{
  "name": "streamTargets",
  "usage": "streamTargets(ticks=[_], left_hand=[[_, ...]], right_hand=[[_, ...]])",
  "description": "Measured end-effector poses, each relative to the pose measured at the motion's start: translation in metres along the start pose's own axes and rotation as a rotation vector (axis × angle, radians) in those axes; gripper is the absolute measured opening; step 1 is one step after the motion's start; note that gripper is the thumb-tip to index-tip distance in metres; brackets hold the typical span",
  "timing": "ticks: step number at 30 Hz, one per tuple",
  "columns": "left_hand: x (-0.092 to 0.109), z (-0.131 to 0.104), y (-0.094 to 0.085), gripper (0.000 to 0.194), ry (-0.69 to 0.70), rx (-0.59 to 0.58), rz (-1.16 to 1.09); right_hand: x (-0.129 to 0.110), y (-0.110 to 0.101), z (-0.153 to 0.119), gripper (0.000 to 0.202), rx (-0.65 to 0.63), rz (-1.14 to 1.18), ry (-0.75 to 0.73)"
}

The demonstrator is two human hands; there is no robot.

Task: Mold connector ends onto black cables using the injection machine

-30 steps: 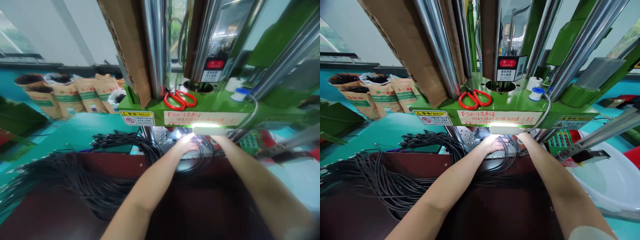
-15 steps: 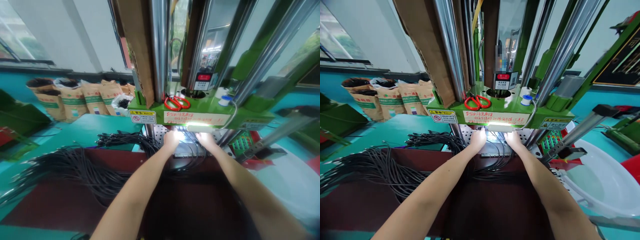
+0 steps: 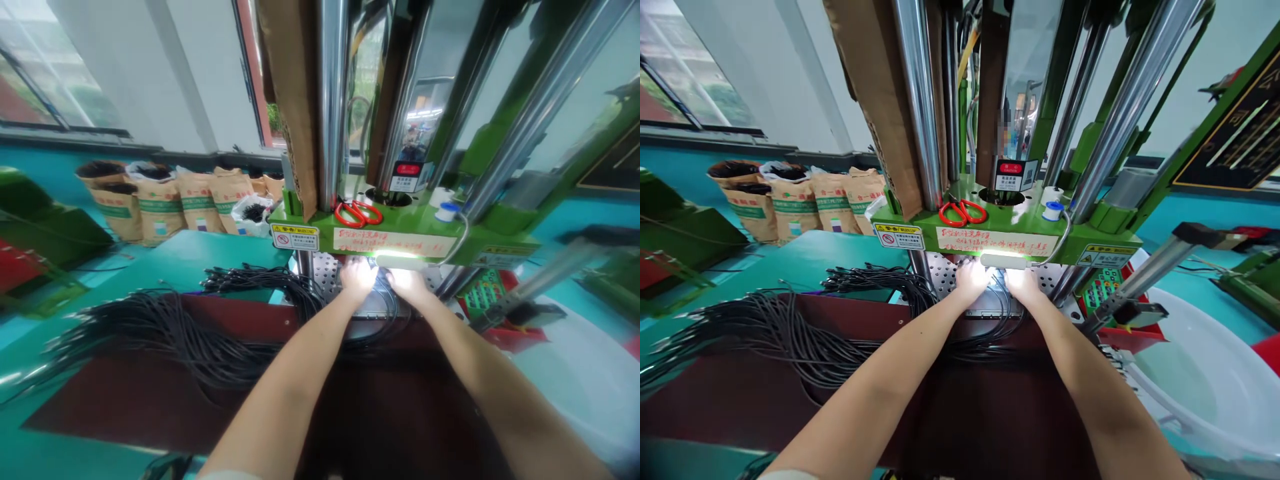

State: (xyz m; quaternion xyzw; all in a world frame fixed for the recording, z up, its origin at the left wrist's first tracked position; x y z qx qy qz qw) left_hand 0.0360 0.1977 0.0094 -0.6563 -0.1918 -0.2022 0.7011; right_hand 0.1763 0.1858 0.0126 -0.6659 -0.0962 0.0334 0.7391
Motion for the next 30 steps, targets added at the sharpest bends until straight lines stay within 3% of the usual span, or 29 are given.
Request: streamTargets(ticks=[11, 18, 22, 30], left_hand=[[-0.009, 0.006, 0.012, 0.025, 0.092, 0.05, 0.11], [0.008, -0.007, 0.008, 0.03, 0.107, 0.132, 0.117], [0.018, -0.013, 0.012, 0.027, 0.151, 0.076, 0.131], [0.013, -0.003, 0.02, 0.028, 0.16, 0.033, 0.141]], right_hand=[[-0.012, 0.012, 0.006, 0.035, 0.074, -0.05, -0.02], [-0.01, 0.003, 0.004, 0.039, 0.117, -0.025, -0.13], [-0.015, 0.001, 0.002, 0.036, 0.134, -0.014, -0.217], [-0.022, 0.017, 0.014, 0.033, 0.129, -0.008, -0.184]])
Point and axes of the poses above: each hand's wrist, its own z-axis towards the middle knuckle, its own y-axis out of the palm, x = y × z, the point moved 2 cm from there along z, towards the middle knuckle, and after that the axes turned 6 degrees about -y, right-handed, at the moved point
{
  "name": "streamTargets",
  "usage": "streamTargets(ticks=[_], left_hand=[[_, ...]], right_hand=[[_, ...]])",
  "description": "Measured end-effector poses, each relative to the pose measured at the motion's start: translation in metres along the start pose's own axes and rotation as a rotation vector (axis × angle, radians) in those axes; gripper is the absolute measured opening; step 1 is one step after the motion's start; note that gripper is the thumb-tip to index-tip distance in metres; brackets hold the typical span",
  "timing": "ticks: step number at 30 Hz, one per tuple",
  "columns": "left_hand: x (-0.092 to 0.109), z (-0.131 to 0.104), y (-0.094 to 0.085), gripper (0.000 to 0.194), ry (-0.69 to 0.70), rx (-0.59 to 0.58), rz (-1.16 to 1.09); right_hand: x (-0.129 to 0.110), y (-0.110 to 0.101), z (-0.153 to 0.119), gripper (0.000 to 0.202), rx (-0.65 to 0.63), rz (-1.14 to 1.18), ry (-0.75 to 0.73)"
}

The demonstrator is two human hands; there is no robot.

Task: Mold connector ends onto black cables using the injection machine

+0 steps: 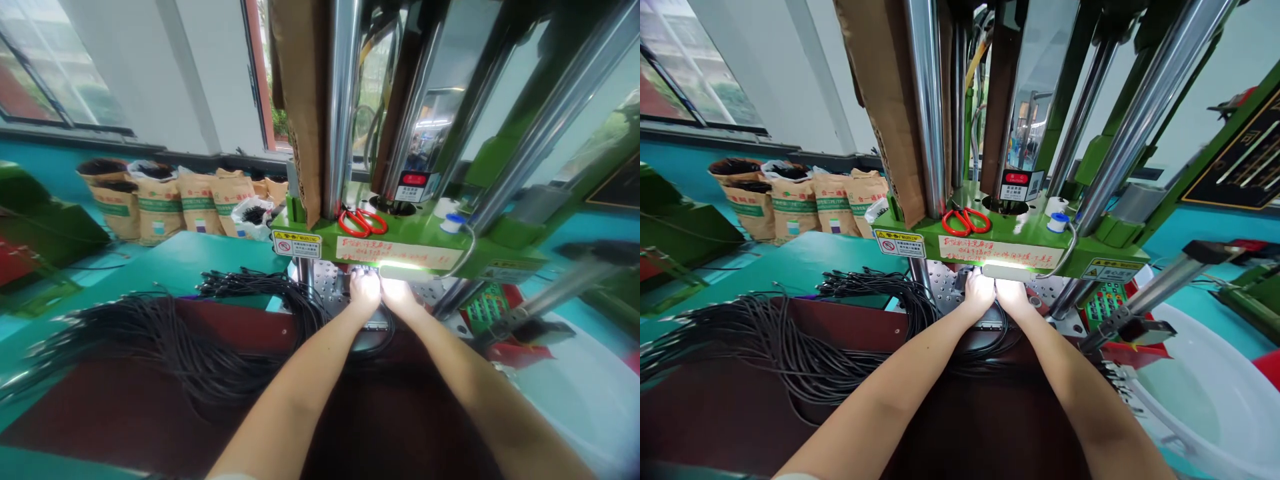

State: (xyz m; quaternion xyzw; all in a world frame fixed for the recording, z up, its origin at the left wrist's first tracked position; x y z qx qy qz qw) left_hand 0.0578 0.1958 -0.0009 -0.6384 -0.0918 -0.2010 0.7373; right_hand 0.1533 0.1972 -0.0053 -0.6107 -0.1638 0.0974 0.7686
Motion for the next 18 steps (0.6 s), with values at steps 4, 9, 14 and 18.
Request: streamTargets(ticks=[4, 9, 14, 18], left_hand=[[-0.001, 0.001, 0.003, 0.028, 0.017, 0.021, 0.015], [0.003, 0.002, -0.002, 0.03, 0.034, 0.079, 0.046], [-0.01, 0.009, -0.009, 0.032, 0.18, 0.063, 0.053], [-0.03, 0.016, -0.003, 0.046, 0.366, -0.023, 0.046]], right_hand=[[0.0, 0.008, 0.003, 0.034, -0.008, 0.013, 0.028], [0.003, 0.002, 0.0, 0.037, 0.02, 0.022, 0.04], [0.01, -0.008, -0.01, 0.037, 0.041, 0.043, -0.045], [0.016, -0.003, -0.013, 0.037, -0.007, 0.085, -0.119]])
Point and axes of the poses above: each hand's wrist, its own z-axis towards the middle knuckle, its own y-axis out of the palm, x = y × z, the point moved 2 cm from there along z, towards the middle knuckle, and after that the axes turned 6 degrees about -y, right-handed, at the moved point
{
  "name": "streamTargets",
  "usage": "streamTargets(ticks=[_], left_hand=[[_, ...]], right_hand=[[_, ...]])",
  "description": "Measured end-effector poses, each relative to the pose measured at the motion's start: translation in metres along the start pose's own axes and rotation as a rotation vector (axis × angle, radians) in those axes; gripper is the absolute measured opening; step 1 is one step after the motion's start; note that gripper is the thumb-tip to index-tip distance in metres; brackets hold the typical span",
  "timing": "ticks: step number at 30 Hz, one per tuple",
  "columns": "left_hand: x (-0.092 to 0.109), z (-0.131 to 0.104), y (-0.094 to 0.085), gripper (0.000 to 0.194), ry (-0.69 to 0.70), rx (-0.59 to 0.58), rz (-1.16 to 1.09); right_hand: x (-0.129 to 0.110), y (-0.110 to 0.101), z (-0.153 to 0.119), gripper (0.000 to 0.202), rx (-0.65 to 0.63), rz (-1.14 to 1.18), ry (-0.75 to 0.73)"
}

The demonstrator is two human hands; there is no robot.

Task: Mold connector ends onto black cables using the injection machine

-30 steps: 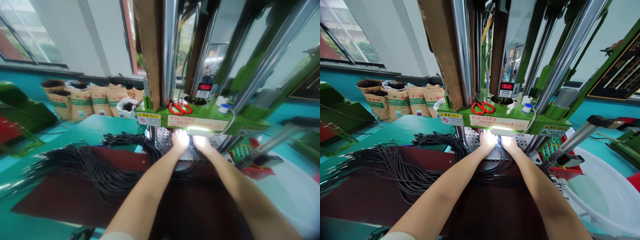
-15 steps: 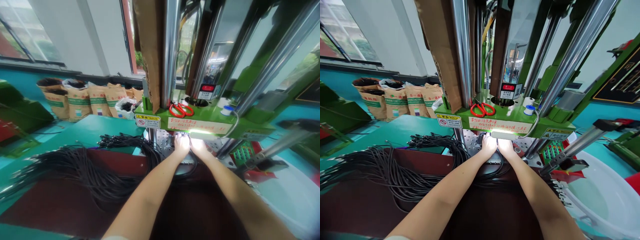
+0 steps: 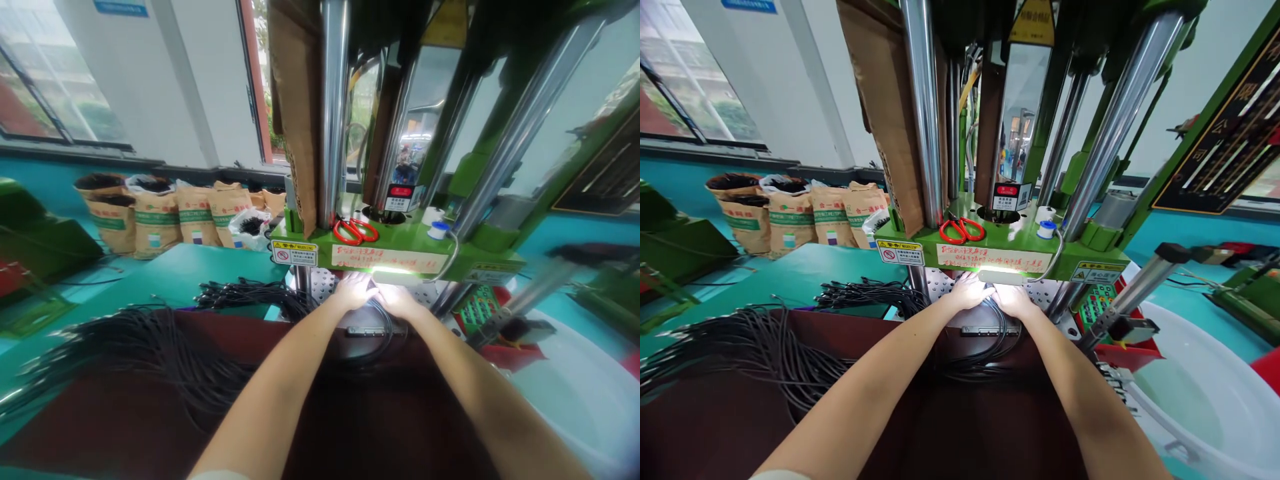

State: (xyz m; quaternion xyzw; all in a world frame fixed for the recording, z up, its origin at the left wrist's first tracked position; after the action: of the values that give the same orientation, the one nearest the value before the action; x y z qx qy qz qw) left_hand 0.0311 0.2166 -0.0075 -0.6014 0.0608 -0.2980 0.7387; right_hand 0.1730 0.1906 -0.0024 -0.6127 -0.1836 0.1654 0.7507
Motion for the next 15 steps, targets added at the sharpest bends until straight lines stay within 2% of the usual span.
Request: streamTargets(ticks=[3, 8, 11, 15], left_hand=[[-0.009, 0.004, 0.011, 0.054, 0.031, -0.047, -0.029], [-0.011, 0.015, 0.022, 0.053, -0.076, -0.145, -0.08], [-0.012, 0.017, 0.019, 0.053, -0.099, -0.18, -0.089], [-0.023, 0.007, 0.007, 0.055, -0.119, -0.182, -0.076]], right_hand=[[0.003, 0.006, 0.003, 0.036, -0.033, 0.026, 0.012], [0.002, 0.009, 0.013, 0.035, -0.062, 0.057, 0.074], [0.002, 0.005, 0.015, 0.036, -0.057, 0.075, 0.103], [0.009, -0.001, 0.005, 0.04, -0.034, 0.096, 0.121]])
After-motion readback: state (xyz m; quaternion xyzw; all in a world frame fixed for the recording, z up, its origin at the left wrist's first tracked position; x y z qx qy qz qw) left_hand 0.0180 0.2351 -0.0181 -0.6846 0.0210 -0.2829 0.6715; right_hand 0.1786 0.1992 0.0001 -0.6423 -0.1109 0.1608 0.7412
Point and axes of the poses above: each hand's wrist, its own z-axis towards the middle knuckle, its own y-axis out of the palm, x = y × z, the point moved 2 cm from there along z, towards the middle knuckle, and after that the axes turned 6 degrees about -y, right-handed, at the moved point
